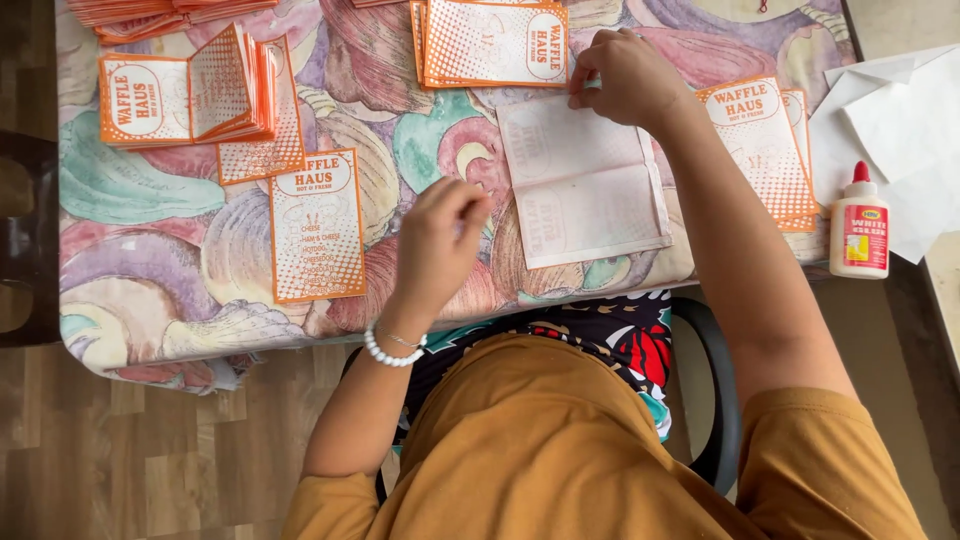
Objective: Applying glue to the edges of paper bags and folding them to assemble and seal the packaging.
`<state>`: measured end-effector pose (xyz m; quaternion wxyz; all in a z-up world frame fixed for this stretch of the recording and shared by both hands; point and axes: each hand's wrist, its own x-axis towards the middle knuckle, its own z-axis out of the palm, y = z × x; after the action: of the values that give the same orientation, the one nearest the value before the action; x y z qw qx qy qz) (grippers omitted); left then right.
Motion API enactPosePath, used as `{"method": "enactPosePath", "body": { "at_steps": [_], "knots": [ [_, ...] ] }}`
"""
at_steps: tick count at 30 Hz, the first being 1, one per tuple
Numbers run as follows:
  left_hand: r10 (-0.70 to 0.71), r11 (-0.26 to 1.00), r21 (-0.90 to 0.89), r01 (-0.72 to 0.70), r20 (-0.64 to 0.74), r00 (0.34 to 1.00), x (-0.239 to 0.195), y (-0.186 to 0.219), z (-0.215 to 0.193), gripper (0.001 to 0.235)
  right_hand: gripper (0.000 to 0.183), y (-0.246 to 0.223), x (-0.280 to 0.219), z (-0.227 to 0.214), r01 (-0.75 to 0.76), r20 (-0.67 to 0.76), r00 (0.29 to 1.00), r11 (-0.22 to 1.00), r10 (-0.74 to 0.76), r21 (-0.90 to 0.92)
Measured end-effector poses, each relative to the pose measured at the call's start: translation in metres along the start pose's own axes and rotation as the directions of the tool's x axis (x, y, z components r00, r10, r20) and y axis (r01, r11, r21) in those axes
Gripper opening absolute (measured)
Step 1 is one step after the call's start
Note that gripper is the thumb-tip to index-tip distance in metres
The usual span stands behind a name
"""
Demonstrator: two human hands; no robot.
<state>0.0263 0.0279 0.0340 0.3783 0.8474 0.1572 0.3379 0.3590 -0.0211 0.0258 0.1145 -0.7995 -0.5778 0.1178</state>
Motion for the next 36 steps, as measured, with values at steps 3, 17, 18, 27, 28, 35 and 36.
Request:
{"method": "enactPosePath", "body": {
  "at_steps": [3, 17, 18, 27, 28, 35, 36],
  "knots": [
    [0.227, 0.956, 0.168, -0.240, 0.092, 0.969, 0.021, 0.008, 0.030, 0.008, 0.008, 0.007, -0.002, 0.008, 0.038, -0.025, 0.999, 0.999, -0.039, -0.025],
    [0.154, 0.767, 0.532, -0.359, 0.391, 0.907, 0.049, -0.008, 0.089, 0.016, 0.006, 0.016, -0.008, 0.018, 0.156, -0.204, 0.970, 0.984, -0.136, 0.087],
    [0.166, 0.767, 0.524, -0.371, 0.396, 0.903, 0.045, -0.009, 0.073, 0.016, 0.006, 0.016, -0.008, 0.020, 0.145, -0.211, 0.969, 0.986, -0.125, 0.082],
    [-0.187, 0.765, 0.629, 0.139, 0.010, 0.982, 0.005, -0.051, -0.036, 0.028, 0.012, -0.083, -0.157, -0.024, 0.375, -0.485, 0.780, 0.916, -0.395, -0.143],
    [-0.190, 0.800, 0.582, 0.148, 0.010, 0.982, 0.005, -0.048, -0.038, 0.015, 0.008, -0.087, -0.178, -0.016, 0.369, -0.496, 0.773, 0.917, -0.395, -0.155],
    [0.013, 0.891, 0.450, 0.063, -0.165, 0.986, 0.014, -0.047, -0.019, 0.018, 0.004, -0.083, -0.224, 0.063, 0.345, -0.627, 0.692, 0.927, -0.357, -0.147],
    [0.010, 0.889, 0.453, 0.064, -0.159, 0.987, 0.017, -0.038, -0.013, 0.018, 0.004, -0.083, -0.222, 0.064, 0.344, -0.627, 0.695, 0.929, -0.352, -0.140]
  ]
}}
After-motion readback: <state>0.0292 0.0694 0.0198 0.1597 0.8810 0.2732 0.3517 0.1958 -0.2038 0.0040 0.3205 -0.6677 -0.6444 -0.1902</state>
